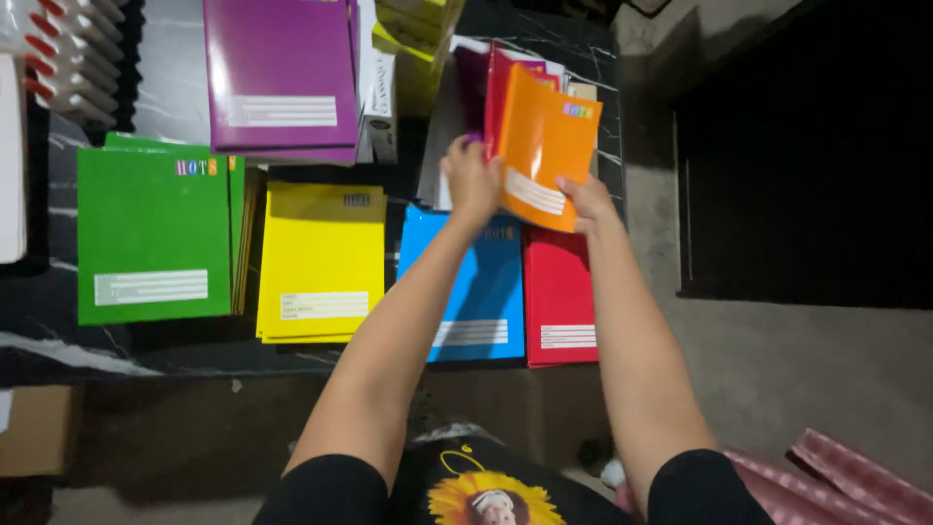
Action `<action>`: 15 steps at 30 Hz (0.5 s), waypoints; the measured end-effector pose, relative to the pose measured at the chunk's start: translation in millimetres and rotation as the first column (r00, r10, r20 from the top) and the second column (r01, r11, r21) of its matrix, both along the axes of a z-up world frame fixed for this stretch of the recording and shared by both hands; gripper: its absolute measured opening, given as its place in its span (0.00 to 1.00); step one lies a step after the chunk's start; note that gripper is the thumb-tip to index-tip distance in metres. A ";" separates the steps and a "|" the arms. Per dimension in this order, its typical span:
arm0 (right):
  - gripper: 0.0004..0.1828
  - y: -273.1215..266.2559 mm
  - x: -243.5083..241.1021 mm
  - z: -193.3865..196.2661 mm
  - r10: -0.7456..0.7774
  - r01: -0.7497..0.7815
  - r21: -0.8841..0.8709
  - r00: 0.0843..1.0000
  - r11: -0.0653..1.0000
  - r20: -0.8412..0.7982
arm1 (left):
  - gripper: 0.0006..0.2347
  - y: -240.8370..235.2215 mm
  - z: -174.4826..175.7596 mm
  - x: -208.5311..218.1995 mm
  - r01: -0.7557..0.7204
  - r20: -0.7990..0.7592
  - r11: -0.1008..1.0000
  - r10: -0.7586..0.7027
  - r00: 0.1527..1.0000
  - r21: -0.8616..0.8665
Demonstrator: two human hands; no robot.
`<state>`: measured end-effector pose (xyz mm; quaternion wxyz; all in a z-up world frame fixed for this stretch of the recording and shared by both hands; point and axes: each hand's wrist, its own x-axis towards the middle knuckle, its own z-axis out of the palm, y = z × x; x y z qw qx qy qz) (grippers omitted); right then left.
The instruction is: Sorting various colored notebooks into organized stacks on a table.
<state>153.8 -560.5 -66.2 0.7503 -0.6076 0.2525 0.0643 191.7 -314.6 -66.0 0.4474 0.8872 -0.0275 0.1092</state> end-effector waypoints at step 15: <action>0.18 -3.4 2.0 25.7 0.100 -0.065 0.211 0.982 0.975 -0.159 | 0.11 -18.4 107.7 -43.3 0.138 0.160 0.987 -0.123 0.979 -0.082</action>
